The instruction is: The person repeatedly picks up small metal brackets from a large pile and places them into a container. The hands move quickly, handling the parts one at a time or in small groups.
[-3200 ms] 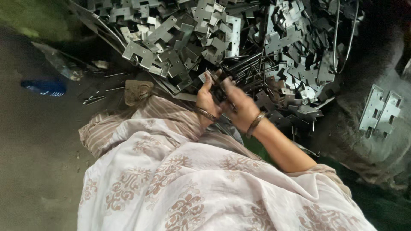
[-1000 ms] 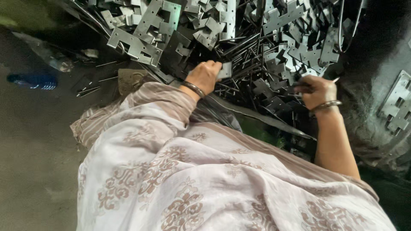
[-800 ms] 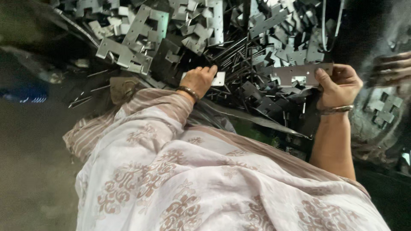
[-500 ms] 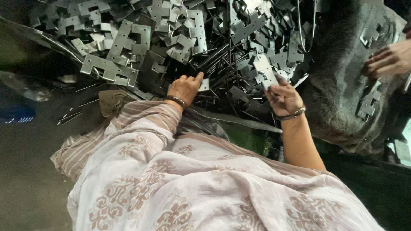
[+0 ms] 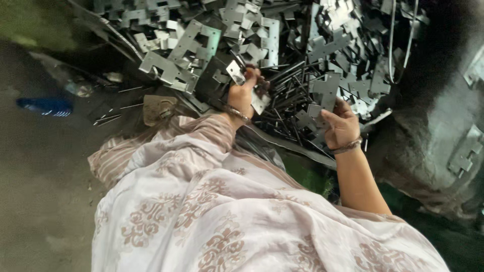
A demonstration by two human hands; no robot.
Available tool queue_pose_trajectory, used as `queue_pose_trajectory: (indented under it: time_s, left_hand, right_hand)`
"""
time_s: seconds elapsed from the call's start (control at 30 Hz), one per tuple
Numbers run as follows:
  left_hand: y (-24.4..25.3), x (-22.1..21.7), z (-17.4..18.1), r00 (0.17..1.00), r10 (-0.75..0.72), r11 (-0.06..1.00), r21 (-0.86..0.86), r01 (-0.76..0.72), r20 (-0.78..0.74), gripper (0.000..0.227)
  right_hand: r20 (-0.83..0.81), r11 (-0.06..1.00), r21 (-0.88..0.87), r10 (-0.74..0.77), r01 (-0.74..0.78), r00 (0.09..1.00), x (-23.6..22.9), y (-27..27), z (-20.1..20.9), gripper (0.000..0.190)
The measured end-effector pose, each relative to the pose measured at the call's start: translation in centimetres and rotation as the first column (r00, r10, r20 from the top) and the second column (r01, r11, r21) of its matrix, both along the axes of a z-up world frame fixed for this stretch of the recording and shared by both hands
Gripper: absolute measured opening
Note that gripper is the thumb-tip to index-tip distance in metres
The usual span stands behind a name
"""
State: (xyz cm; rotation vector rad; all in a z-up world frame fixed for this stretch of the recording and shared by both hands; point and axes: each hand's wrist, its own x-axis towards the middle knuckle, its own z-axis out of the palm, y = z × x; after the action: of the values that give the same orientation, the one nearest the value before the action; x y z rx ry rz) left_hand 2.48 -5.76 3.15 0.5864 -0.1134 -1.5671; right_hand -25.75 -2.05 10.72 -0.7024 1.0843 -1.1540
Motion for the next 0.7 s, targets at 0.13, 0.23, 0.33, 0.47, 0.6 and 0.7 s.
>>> queue_pose_trajectory:
  time_s: [0.13,0.23,0.33,0.47,0.6,0.7]
  left_hand:
    - [2.0,0.0,2.4,0.935,-0.245,0.97,-0.073,0.234,-0.258,0.03]
    - [4.2,-1.8,4.4,0.829,-0.271,0.962,-0.136,0.235,-0.488,0.045]
    - [5.2,-3.4,4.1,0.885,-0.198,0.956,0.118,0.27,-0.422,0.056]
    - [4.8,-4.1,2.9,0.842,-0.358,0.932,0.103,0.347,0.403,0.062]
    - [1.5,4.1,3.4,-0.148,0.405,0.78,-0.256,0.57,0.902,0.06]
    - [-1.5,10.6,3.1,-0.808,0.344,0.938,-0.133,0.32,0.479,0.023]
  right_hand:
    - [-0.364,0.919,-0.366,0.004,-0.147,0.931,3.3,1.2,1.6,0.049]
    - [-0.786,0.945,-0.152,0.062,-0.289,0.615,6.4,2.8,1.9,0.059]
    - [-0.942,0.593,-0.3,-0.061,-0.747,0.329,9.1,3.9,1.6,0.071]
    - [-0.862,0.725,-0.293,0.082,-0.624,0.501,9.3,3.5,2.8,0.067]
    - [-0.044,0.952,-0.053,0.3,-0.302,0.953,7.5,1.9,4.5,0.063]
    - [0.198,0.988,-0.027,0.155,-0.153,0.968,3.3,1.9,4.1,0.061]
